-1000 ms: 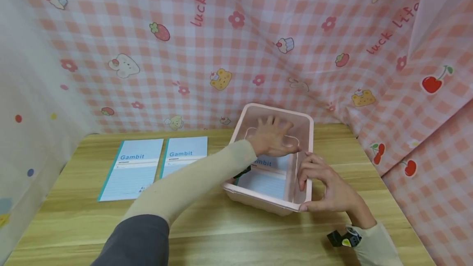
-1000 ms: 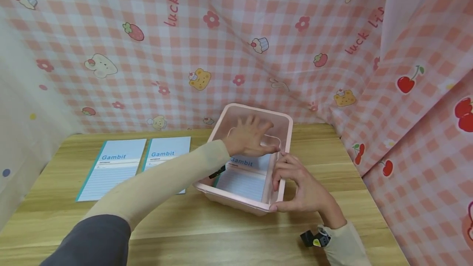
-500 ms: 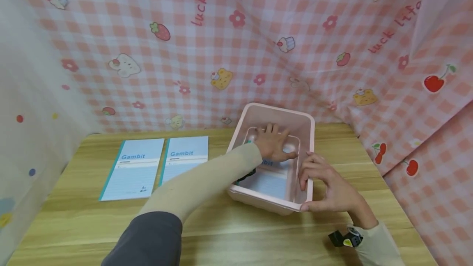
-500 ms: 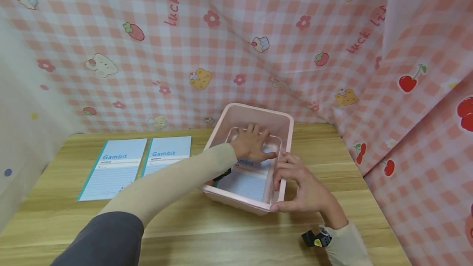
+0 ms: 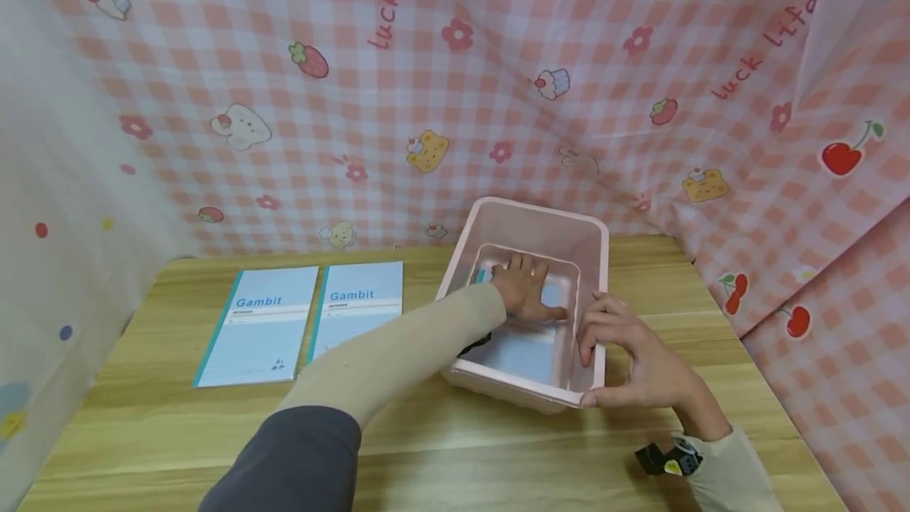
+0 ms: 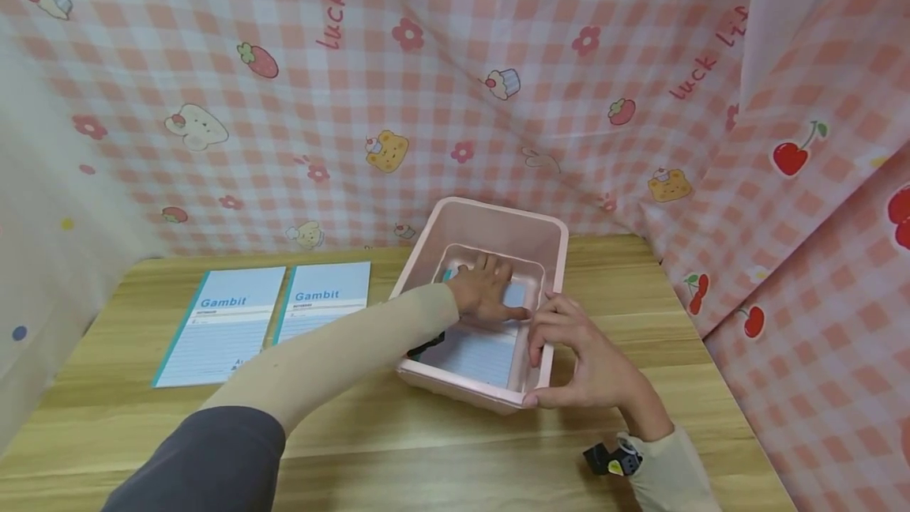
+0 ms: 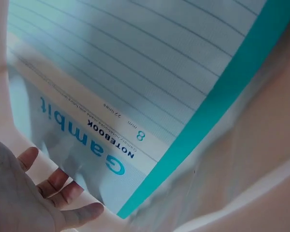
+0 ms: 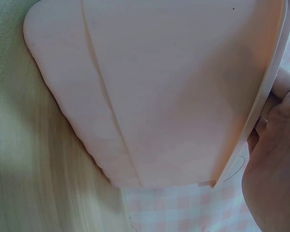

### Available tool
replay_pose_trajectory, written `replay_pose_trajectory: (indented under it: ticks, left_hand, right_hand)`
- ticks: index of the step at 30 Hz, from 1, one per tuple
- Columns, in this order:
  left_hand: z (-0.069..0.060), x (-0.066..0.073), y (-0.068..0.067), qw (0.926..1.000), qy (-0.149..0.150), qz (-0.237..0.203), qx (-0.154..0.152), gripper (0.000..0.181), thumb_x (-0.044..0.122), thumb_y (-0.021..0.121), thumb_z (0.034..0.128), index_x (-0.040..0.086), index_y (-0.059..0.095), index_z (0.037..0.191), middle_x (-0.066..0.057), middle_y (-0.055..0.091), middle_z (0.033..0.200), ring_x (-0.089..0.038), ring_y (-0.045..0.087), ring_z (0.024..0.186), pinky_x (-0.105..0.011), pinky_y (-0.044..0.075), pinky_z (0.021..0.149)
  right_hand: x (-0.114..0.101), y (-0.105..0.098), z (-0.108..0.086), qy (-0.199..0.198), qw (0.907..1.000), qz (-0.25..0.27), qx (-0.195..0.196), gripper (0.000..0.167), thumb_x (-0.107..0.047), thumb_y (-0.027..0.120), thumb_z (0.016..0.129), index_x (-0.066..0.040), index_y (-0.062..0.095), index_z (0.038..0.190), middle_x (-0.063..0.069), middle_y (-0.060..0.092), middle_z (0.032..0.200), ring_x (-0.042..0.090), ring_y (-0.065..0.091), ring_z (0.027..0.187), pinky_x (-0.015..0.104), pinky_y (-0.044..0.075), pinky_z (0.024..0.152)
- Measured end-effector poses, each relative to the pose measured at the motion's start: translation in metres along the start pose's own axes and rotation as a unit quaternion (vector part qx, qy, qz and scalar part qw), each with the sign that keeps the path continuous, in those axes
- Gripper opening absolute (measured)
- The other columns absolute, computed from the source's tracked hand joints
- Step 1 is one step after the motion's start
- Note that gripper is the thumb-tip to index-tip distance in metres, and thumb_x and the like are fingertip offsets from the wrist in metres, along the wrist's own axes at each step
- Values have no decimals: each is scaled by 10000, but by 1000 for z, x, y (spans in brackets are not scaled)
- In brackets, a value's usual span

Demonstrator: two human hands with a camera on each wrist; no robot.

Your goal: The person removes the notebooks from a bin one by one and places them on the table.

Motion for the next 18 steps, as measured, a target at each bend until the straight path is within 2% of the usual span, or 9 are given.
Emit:
replay_pose_trajectory:
  ticks: [9,18]
  left_hand:
    - [5,0,6,9996,41,268,86,980,876,382,879,261,211,1622,-126,283,1665,-294,295,1534,-550,417,1130]
    - [4,1,6,9976,120,658,206,974,881,350,884,288,157,1633,-120,306,1637,-283,343,1489,-502,474,1071]
  right_hand:
    - [-1,0,-1,88,9999,-52,-28,404,-452,932,701,-242,633,873,-97,589,893,173,481,1055,369,137,1271]
    - [-2,-1,-1,78,10000,-24,3,400,-415,944,685,-244,638,877,-98,589,899,142,464,1034,385,143,1262]
Point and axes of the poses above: each hand's wrist, its own z-axis towards the middle knuckle, its own y-axis out of the palm, x = y × z, the point moved 2 cm from there along z, towards the middle knuckle
